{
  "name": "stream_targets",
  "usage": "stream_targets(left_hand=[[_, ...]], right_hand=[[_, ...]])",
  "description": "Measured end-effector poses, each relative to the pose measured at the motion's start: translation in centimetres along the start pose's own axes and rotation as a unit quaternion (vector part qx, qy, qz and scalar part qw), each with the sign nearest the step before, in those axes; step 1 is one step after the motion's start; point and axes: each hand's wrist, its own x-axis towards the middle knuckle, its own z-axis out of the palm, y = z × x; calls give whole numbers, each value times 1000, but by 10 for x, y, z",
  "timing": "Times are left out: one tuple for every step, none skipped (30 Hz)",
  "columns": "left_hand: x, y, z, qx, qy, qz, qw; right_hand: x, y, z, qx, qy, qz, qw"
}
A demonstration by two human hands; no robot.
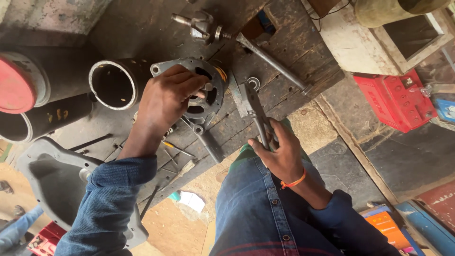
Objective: Disassembling and reassembling an alternator or starter motor on a workshop bench.
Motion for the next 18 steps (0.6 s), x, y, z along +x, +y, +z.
stream_targets(left_hand=[[2, 0, -1, 1, 1, 2, 1000], [2, 1, -2, -11, -5, -2, 1000], [2, 1, -3, -23, -12, -6, 1000], [1, 0, -1, -22, -12, -9, 1000], [-1, -2, 1, -18, -14, -11, 1000], [-3, -4, 2, -14, -17, -12, 1000], [-4, -4, 1, -13, -18, -13, 1000], [-4, -4, 0, -9, -16, -5, 1000], [-3, -3, -2, -5, -13, 4, 1000], [-7, 0, -4, -2, -10, 4, 1000], [-10, 2, -7, -16, -16, -12, 1000], [0, -6, -9, -26, -16, -13, 999], [8, -13, -10, -19, -8, 3, 1000], [-10, -9, -8, -34, 7, -9, 999], [-28, -4, -5, -48, 22, -21, 998], [-33, 6, -9, -56, 13, -36, 998], [-36, 17, -15, -61, 30, -46, 997], [-17, 10, -17, -58, 64, -26, 996]], right_hand=[[1, -2, -4, 0, 2, -1, 1000], [2, -5, -7, 38, 8, -13, 999], [4, -7, -10, 75, 15, -24, 997], [5, -17, -10, 76, 12, -24, 997], [7, -26, -11, 136, 72, -39, 987], [8, -35, -11, 196, 134, -52, 970], [12, -35, 9, 198, 133, -51, 970], [16, -34, 29, 186, 118, -50, 974], [20, -35, 47, 174, 104, -49, 978], [20, -36, 47, 176, 103, -53, 978], [21, -39, 47, 125, 66, -47, 989], [35, -40, 49, 73, 45, -51, 995], [46, -43, 41, 73, 58, -65, 993], [36, -43, 36, 48, 138, -62, 987], [25, -42, 31, 22, 217, -59, 974], [16, -34, 24, 20, 203, -45, 978], [8, -27, 15, 43, 175, 5, 984], [22, -15, 8, 68, 171, 33, 982]])
